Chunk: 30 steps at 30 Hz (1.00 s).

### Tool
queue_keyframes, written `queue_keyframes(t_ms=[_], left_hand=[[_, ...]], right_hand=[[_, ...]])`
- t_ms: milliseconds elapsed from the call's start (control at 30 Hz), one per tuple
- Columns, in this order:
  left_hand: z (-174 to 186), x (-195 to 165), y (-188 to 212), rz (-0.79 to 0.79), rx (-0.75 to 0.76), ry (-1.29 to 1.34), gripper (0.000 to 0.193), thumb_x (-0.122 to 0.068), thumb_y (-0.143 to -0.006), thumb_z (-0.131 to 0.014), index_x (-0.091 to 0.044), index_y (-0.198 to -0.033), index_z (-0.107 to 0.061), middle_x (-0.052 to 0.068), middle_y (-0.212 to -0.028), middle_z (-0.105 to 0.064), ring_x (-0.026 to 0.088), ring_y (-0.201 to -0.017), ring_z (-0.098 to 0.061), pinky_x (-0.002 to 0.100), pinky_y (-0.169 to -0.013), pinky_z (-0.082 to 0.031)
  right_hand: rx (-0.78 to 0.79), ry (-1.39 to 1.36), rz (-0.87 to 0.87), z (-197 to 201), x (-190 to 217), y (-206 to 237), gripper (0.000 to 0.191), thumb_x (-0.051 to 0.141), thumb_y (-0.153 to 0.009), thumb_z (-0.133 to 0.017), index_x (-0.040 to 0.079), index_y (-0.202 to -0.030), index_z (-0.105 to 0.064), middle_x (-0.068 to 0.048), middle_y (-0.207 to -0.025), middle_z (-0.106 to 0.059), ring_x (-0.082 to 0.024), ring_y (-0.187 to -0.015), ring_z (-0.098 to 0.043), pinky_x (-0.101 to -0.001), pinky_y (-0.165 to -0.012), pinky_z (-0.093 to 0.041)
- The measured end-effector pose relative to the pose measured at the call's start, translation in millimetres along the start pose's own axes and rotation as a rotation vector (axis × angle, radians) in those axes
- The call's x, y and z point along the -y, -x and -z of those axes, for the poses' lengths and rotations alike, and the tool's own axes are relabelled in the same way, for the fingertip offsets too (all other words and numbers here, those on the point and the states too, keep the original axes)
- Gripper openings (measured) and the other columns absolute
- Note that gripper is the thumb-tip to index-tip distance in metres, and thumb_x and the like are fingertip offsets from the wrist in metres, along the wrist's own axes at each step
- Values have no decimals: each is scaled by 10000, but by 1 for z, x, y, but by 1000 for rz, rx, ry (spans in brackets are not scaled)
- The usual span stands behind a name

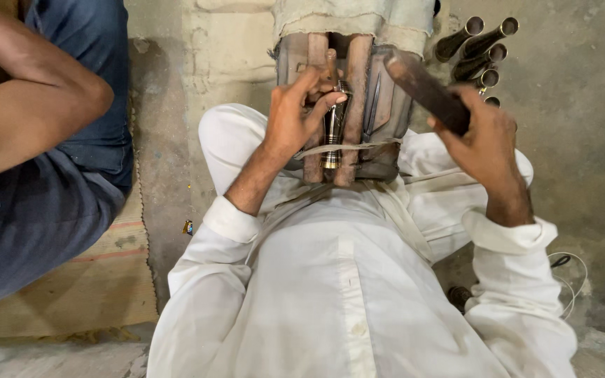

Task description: The person sits cross-legged on the floor with a brass vessel clamped in a wooden fixture on their lap. They hold a small chisel against the brass surface and strike it with a wooden mallet, rotating the vessel between strikes to engrave decorative patterns, with finished brass vessels stacked nearby.

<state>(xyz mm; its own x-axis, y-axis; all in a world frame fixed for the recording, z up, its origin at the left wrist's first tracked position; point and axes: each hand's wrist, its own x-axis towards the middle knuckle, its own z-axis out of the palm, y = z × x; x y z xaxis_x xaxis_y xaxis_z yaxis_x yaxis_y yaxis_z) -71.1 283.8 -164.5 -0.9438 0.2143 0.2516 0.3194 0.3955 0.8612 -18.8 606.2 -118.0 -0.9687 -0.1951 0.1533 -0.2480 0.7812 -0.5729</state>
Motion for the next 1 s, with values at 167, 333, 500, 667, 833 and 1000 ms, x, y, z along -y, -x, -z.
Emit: queue_keyframes(t_ms=[167, 333, 500, 667, 833, 1000], left_hand=[[9, -16, 1, -142, -30, 16, 333, -173, -971, -808, -47, -1235, -650, 112, -986, -793, 206, -857, -809, 345, -692, -649], [20, -35, -12, -245, 101, -44, 352, -170, -945, -810, -58, -1241, -655, 142, -929, -774, 297, -805, -773, 401, -680, -584], [18, -26, -25, -291, 194, -9, 345, -167, -922, -789, -79, -1226, -652, 117, -952, -776, 292, -859, -791, 388, -701, -587], [8, -10, -29, -304, 270, -112, 377, -166, -904, -815, -71, -1232, -656, 148, -912, -756, 357, -828, -740, 434, -674, -554], [5, -8, -35, -306, 332, -182, 360, -199, -913, -822, -81, -1210, -655, 122, -893, -768, 344, -798, -743, 442, -664, -546], [9, -17, -39, -299, 349, -159, 356, -190, -907, -814, -104, -1222, -673, 128, -891, -767, 334, -800, -755, 432, -646, -554]], right_hand=[[-214, 114, 260, 38, 45, -41, 331, 68, -1047, -774, 46, -1341, -624, -104, -1000, -730, -237, -853, -724, -367, -771, -555], [-34, 608, 386, 83, 81, -54, 379, 88, -882, -821, 93, -1237, -690, -75, -950, -733, -267, -823, -709, -391, -725, -512], [11, 585, 320, 80, 82, -53, 501, 60, -787, -807, 97, -1272, -689, -114, -991, -733, -322, -858, -709, -428, -736, -506], [49, 433, 198, 61, 56, -41, 502, 60, -839, -792, 95, -1323, -663, -126, -1008, -724, -328, -841, -699, -443, -790, -518], [11, 423, 203, 54, 36, -32, 463, 55, -843, -794, 84, -1289, -672, -161, -912, -711, -355, -805, -697, -443, -738, -516], [-11, 406, 201, 51, 26, -28, 378, 91, -917, -799, 61, -1265, -655, -158, -903, -712, -343, -783, -700, -436, -705, -520]])
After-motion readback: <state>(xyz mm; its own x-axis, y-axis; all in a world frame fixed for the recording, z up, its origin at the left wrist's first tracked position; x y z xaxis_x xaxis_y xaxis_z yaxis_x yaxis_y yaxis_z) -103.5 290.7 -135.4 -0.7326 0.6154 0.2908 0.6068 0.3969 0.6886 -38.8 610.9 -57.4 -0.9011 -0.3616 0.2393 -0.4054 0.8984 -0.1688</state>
